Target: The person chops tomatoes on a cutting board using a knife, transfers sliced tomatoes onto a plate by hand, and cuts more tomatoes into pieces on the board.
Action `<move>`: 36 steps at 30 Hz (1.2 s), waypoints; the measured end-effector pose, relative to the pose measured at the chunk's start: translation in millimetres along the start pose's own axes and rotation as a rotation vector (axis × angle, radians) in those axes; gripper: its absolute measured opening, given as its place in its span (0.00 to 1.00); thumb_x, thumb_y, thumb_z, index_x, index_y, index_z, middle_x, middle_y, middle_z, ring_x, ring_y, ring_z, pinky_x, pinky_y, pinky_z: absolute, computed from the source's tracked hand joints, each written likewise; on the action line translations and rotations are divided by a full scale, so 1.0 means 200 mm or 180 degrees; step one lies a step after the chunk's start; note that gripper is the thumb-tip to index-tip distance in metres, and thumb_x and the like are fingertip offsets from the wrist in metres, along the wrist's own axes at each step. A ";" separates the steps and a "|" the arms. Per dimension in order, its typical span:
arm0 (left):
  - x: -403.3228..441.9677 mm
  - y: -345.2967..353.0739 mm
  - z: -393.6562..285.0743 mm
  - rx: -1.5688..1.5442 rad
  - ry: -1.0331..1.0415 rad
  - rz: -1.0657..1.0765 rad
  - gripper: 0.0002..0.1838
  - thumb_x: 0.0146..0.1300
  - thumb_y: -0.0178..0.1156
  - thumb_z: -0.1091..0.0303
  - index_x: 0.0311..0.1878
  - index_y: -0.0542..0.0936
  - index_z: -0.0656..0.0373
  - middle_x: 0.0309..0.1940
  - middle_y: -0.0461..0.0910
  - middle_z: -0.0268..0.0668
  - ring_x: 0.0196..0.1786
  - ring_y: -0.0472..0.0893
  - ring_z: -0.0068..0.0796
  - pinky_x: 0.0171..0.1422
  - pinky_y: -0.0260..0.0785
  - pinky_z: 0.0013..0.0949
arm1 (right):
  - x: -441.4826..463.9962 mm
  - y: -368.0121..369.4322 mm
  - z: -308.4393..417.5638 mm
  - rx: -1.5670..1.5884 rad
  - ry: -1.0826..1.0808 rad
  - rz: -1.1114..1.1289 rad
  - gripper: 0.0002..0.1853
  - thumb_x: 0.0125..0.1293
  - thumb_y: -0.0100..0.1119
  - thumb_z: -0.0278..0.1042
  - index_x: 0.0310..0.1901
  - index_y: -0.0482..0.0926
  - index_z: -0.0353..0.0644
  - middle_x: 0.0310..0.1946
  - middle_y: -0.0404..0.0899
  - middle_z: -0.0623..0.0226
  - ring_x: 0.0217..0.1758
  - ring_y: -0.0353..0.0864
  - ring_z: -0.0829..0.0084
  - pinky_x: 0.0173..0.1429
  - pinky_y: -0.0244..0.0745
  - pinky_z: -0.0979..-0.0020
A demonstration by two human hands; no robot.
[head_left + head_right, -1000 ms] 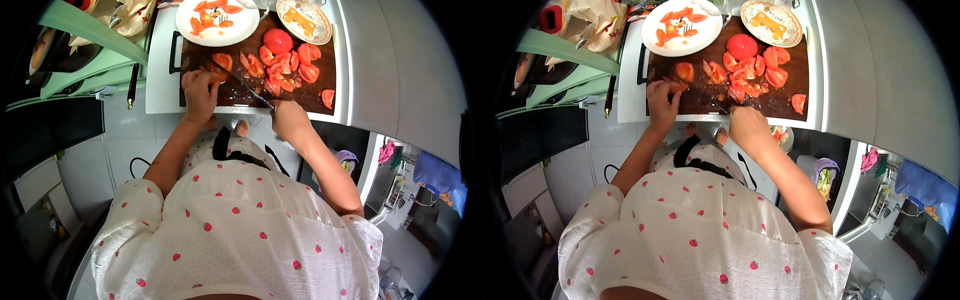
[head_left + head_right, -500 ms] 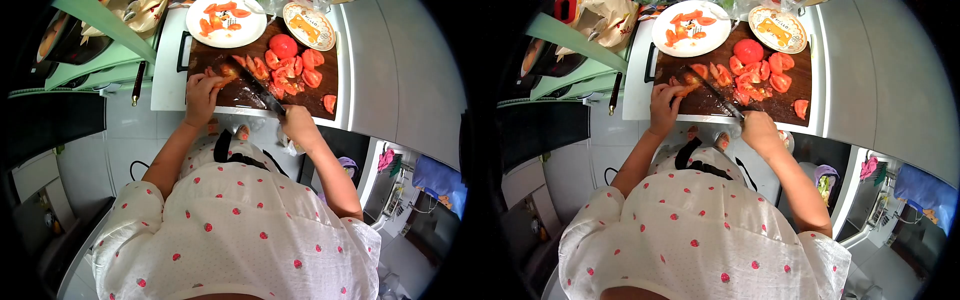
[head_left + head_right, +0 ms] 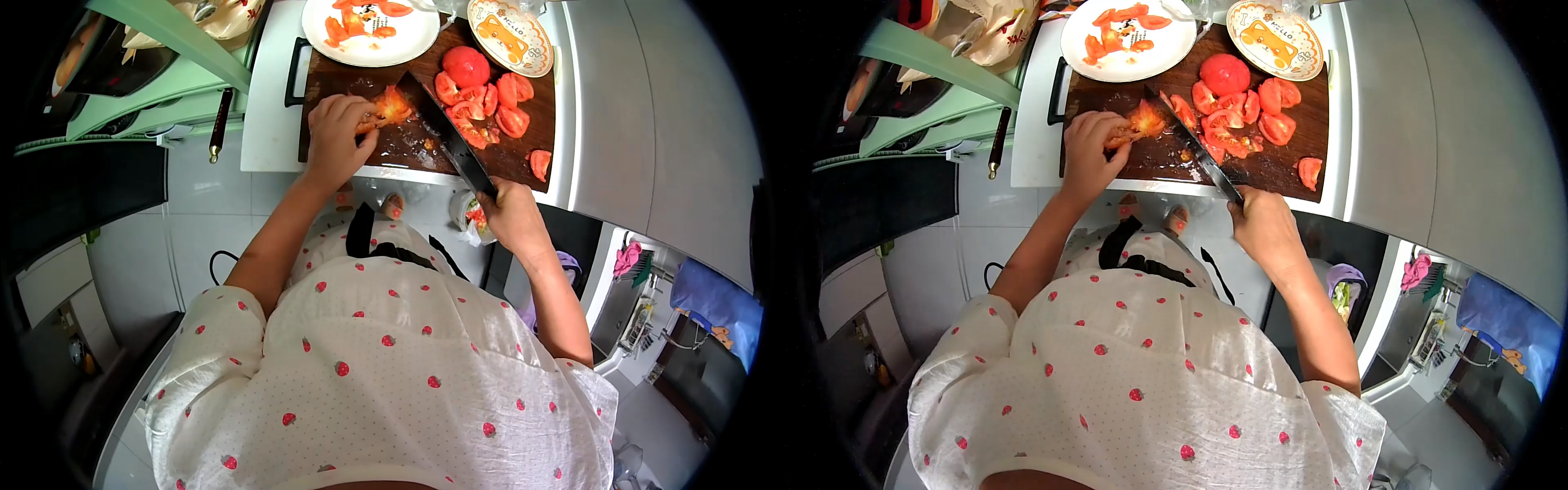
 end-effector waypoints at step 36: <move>-0.01 0.10 -0.01 0.0449 0.0318 -0.0038 0.10 0.50 0.65 0.70 0.37 0.83 0.55 0.40 0.78 0.33 0.49 0.73 0.38 0.57 0.63 0.43 | 0.15 0.17 -0.08 -0.0250 0.0299 0.0467 0.11 0.57 0.55 0.26 0.41 0.80 0.35 0.31 0.79 0.42 0.41 0.79 0.45 0.49 0.75 0.54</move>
Point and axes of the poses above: each hand's wrist, its own x-axis towards the middle knuckle, its own y-axis out of the palm, z = x × y, the point moved 5 cm from there along x, towards the middle knuckle
